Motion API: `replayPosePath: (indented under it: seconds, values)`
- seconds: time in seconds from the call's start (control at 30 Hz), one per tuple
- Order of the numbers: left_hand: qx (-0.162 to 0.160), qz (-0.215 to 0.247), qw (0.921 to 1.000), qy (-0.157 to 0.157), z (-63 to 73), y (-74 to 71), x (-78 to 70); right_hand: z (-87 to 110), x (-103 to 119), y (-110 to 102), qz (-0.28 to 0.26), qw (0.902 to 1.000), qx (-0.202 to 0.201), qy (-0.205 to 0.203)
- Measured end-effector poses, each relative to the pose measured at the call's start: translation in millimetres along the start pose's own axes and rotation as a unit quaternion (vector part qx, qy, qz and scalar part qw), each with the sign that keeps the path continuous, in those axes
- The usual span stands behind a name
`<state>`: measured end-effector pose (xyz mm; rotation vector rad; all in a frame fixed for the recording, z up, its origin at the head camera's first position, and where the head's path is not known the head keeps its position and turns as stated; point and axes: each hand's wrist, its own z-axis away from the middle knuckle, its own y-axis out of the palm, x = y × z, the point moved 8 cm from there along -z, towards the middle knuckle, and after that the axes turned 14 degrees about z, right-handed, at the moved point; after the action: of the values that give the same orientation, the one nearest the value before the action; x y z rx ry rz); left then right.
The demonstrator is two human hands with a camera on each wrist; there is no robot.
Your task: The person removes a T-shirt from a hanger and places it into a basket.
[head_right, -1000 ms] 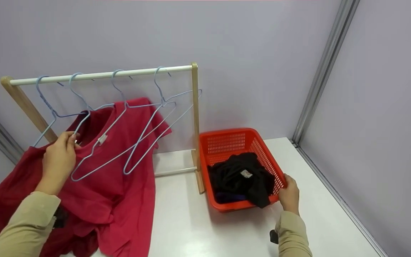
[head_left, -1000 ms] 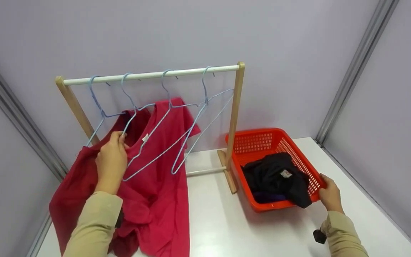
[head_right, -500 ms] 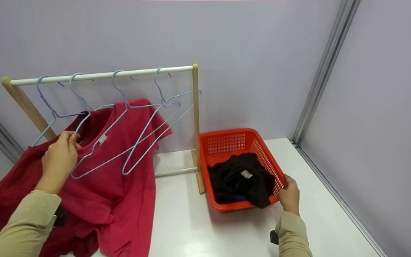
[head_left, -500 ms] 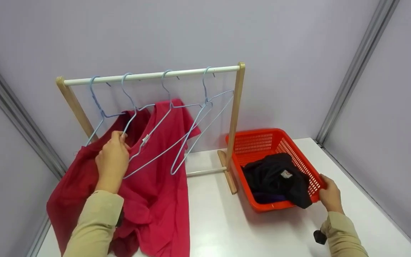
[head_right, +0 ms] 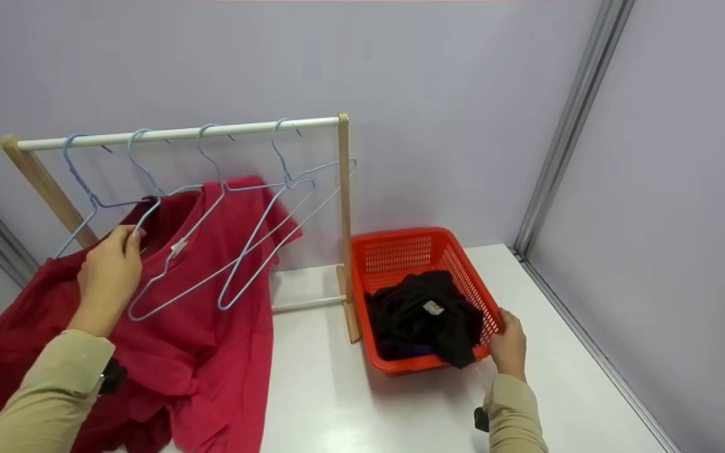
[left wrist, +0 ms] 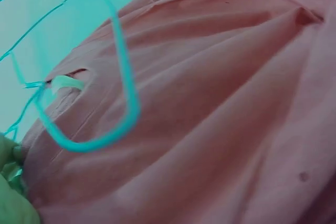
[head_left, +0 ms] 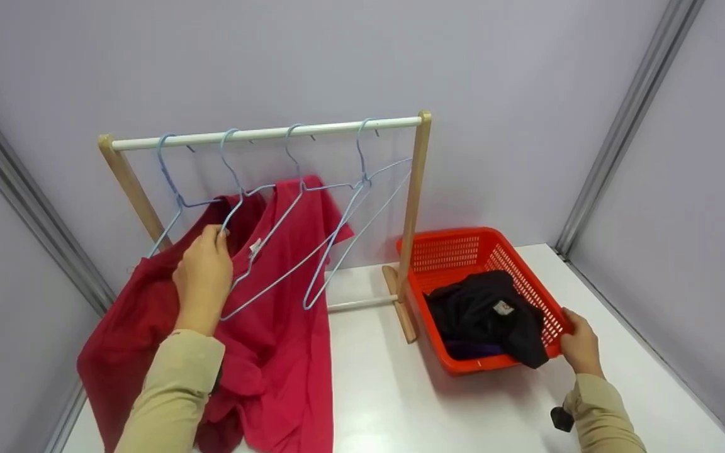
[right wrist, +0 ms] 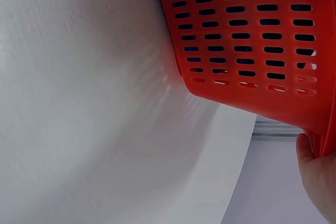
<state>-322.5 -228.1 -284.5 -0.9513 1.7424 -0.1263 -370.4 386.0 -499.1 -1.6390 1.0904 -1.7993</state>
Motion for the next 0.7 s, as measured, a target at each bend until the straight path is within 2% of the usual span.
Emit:
replayPosePath:
  seconds: [0.17,0.33,0.7]
  values:
    - [-0.047,0.006,0.9982,0.036,3.5,-5.2,-2.5,0.5,1.5,2.1,0.002,1.0000,0.003,-0.002]
    - [-0.080,0.034,0.9951,0.047,5.9,-11.7,-4.2,0.7,1.6,0.7,0.002,1.0000,0.000,-0.003]
    - [-0.154,0.063,0.9819,0.090,13.5,-24.5,-1.4,-0.9,-1.4,0.6,0.001,1.0000,0.002,0.002]
